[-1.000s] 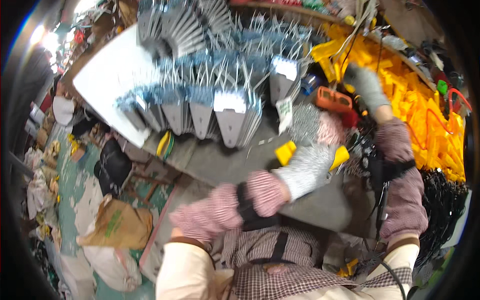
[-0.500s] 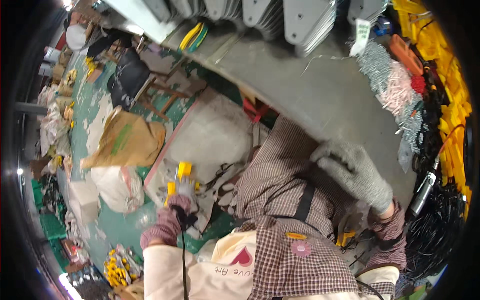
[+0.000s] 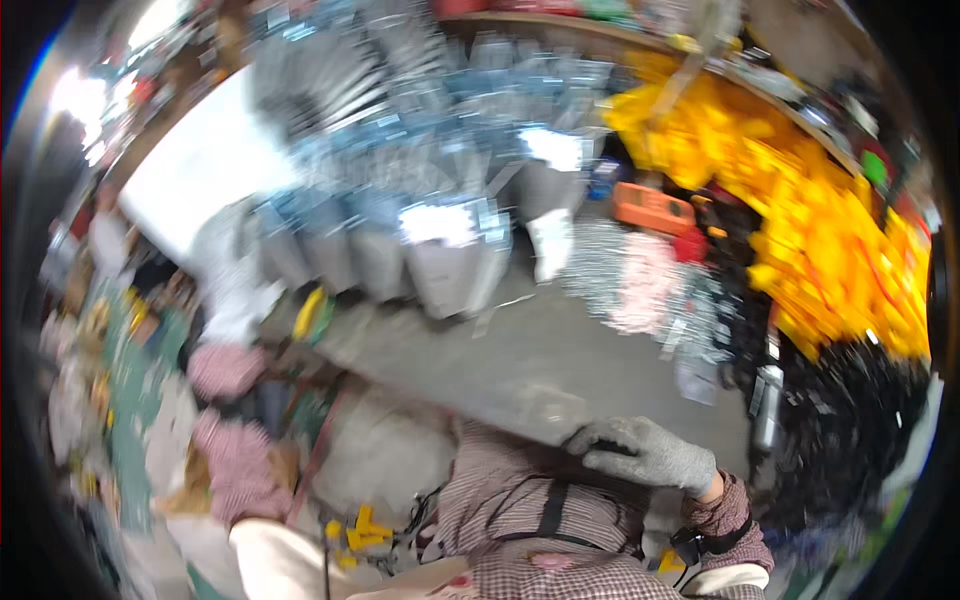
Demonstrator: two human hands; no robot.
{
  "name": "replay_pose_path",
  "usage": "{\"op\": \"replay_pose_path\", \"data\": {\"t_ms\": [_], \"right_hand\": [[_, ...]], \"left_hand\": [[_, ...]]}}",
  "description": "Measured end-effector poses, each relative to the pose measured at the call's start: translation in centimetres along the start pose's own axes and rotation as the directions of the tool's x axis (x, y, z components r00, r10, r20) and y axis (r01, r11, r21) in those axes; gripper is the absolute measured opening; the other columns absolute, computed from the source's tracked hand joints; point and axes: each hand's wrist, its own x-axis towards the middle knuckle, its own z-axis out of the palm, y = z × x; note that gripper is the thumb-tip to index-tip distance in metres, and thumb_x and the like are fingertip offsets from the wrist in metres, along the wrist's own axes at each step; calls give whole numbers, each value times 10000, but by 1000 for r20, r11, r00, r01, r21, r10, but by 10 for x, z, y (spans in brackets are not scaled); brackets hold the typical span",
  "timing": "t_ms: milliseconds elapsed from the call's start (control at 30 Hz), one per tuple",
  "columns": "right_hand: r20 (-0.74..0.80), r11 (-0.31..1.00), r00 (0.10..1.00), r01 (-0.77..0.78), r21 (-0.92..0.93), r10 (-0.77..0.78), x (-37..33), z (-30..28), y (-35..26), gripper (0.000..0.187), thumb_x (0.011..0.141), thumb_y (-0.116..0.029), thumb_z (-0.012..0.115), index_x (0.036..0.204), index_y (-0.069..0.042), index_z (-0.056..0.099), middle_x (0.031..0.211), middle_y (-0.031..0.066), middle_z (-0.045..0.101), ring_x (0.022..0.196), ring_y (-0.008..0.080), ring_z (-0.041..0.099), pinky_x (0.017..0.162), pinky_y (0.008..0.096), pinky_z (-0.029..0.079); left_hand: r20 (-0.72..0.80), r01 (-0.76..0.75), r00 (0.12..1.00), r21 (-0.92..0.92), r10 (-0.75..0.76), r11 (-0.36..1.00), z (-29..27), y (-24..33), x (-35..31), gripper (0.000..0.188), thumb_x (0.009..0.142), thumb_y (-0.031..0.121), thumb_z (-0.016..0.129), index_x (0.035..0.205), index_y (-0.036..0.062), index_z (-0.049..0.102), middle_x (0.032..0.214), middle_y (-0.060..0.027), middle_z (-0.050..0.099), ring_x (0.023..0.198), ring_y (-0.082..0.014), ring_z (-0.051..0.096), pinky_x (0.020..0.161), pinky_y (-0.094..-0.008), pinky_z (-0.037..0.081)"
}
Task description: The recorder is assembling electronic components by wiring, soldering, and fastening them into yellow plastic housings and metal frames.
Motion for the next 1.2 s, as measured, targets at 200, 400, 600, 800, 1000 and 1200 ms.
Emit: {"op": "replay_pose_path", "data": {"t_ms": [200,400,600,800,1000,1200], "right_hand": [[-560,948,813,-285,-143,160,-83,-62,64,231,989,-228,622,1141,-63,681,1083,137,699,980,326,668,862,394,534],[-853,713,515,-565,-417,-91,-58,-122,86,225,938,-220,637,1054,-27,635,939,203,666,909,428,656,786,493,522],[-782,285,624,-747,-600,-9,-22,-144,118,136,914,-97,556,1025,-86,634,991,115,684,939,294,691,825,431,559],[-749,800,655,-396,-451,-98,-20,-90,45,140,817,-16,659,945,-70,649,931,133,670,834,325,698,688,416,574],[-398,982,909,59,-178,-127,-14,-16,16,227,889,-38,613,1115,-50,627,1066,131,637,1035,264,644,960,394,498],[-414,741,905,-216,-635,-91,31,19,54,311,825,-128,660,1132,-82,643,1047,104,608,1109,270,580,1007,517,435]], "left_hand": [[423,-220,889,59,175,974,-41,203,1,245,901,152,644,1119,81,732,889,-57,691,850,-219,658,772,-396,489],[444,-252,611,-676,656,693,25,368,-29,340,853,328,704,1109,105,696,1122,-86,638,1122,-271,604,1028,-399,423],[316,-1,515,-929,797,370,61,359,-50,797,767,545,820,1354,72,559,1283,-171,557,1257,-382,517,1099,-466,419],[386,335,789,-922,477,192,44,362,-50,997,727,288,921,1520,29,374,1403,-192,413,1335,-339,469,1111,-422,428],[274,233,665,-960,695,155,50,316,-36,740,756,256,888,1374,46,539,1361,-197,553,1218,-362,582,998,-439,509],[515,212,655,-828,553,520,56,276,-77,791,816,247,828,1460,22,428,1384,-198,485,1271,-384,494,1094,-469,417]]}}
